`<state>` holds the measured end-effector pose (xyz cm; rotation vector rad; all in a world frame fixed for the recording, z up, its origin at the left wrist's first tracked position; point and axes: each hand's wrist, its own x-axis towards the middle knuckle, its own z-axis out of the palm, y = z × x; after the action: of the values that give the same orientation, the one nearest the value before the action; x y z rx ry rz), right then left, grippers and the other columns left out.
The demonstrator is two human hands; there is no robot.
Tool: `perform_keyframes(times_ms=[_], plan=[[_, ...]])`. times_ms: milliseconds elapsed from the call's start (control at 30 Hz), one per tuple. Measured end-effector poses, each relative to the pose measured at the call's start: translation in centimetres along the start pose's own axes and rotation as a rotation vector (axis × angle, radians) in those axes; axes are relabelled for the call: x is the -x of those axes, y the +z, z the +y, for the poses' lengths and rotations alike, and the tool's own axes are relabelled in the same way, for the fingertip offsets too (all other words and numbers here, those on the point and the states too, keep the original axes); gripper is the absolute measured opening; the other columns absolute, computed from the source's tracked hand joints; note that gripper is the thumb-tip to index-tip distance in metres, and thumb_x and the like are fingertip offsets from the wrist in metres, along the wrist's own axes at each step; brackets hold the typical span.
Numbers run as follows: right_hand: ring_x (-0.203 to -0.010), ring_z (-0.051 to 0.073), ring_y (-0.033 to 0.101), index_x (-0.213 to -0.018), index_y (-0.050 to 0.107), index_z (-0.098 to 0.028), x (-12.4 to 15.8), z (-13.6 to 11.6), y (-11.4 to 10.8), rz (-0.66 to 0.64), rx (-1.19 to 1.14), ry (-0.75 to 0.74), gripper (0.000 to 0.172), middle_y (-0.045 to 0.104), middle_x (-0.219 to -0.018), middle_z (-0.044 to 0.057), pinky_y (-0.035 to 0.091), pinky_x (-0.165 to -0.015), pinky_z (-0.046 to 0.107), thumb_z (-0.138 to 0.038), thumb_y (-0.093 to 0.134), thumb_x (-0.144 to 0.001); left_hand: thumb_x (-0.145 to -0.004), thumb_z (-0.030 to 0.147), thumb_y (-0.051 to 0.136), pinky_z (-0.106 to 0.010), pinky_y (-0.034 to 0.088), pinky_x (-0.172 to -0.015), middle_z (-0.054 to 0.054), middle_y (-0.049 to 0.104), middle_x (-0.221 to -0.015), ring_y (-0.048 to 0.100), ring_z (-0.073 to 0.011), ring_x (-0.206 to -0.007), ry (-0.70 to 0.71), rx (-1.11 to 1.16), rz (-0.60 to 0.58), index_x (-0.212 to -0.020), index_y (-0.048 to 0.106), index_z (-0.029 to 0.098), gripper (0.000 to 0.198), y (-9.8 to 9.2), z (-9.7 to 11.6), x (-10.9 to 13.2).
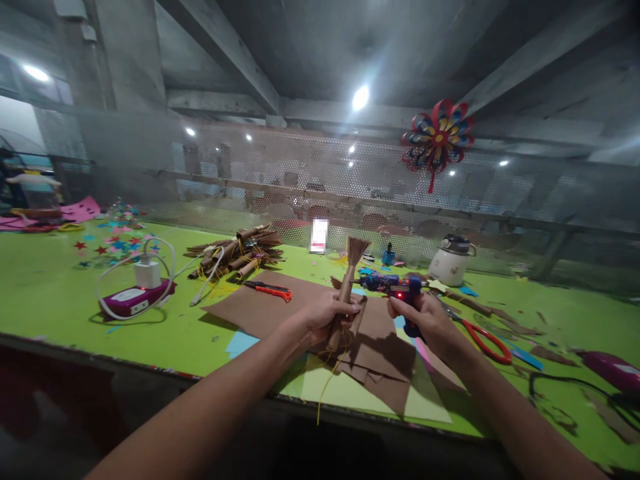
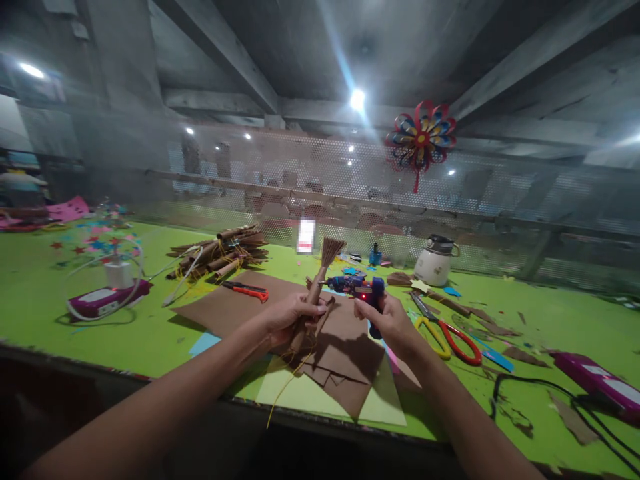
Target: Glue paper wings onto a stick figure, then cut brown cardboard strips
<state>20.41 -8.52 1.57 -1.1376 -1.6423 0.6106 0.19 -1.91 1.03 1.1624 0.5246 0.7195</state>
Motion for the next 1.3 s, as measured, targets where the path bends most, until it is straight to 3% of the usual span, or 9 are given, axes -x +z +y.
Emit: perform_keyframes(times_ms=[167, 367, 733, 1300], plan=[[-0.062, 0.014, 0.045, -0.065, 0.054, -0.016, 0.0, -0.1, -0.1, -0.012, -0.003, -0.014, 0.033, 0.05, -0.064, 0.001, 0.036, -0.058, 0.027, -0.046, 0.055, -0.08, -0.059, 0.016, 0.073, -0.02, 0.022, -0.045, 0.003, 0.045, -0.058, 0.034, -0.0035, -0.048, 0.018, -0.015, -0.02, -0.065, 0.053, 0.011, 0.022, 0.0, 0.0, 0.0], [-0.058, 0.013, 0.044, -0.069, 0.055, -0.016, 0.2, 0.0, -0.2, 0.013, -0.032, 0.052, 0.032, 0.051, -0.066, 0.003, 0.034, -0.047, 0.025, -0.047, 0.057, -0.078, -0.057, 0.018, 0.075, -0.02, 0.023, -0.045, 0.003, 0.046, -0.059, 0.035, -0.0039, -0.048, 0.008, -0.03, -0.01, -0.066, 0.054, 0.011, 0.024, 0.0, 0.1, 0.0], [-0.068, 0.017, 0.049, -0.072, 0.056, -0.017, 0.2, 0.0, -0.1, 0.021, -0.06, 0.02, 0.028, 0.053, -0.07, 0.004, 0.039, -0.059, 0.028, -0.044, 0.058, -0.079, -0.058, 0.016, 0.074, -0.019, 0.024, -0.046, 0.002, 0.047, -0.058, 0.036, -0.0043, -0.05, 0.008, 0.008, -0.019, -0.066, 0.056, 0.01, 0.02, -0.2, -0.1, -0.2], [-0.052, 0.01, 0.036, -0.064, 0.052, -0.017, 0.0, 0.6, 0.0, 0.057, 0.004, 0.035, 0.034, 0.043, -0.059, -0.002, 0.028, -0.05, 0.026, -0.048, 0.057, -0.078, -0.06, 0.016, 0.074, -0.018, 0.025, -0.045, 0.001, 0.047, -0.061, 0.037, -0.0037, -0.05, -0.014, -0.012, -0.006, -0.067, 0.054, 0.01, 0.022, 0.0, 0.1, 0.1]])
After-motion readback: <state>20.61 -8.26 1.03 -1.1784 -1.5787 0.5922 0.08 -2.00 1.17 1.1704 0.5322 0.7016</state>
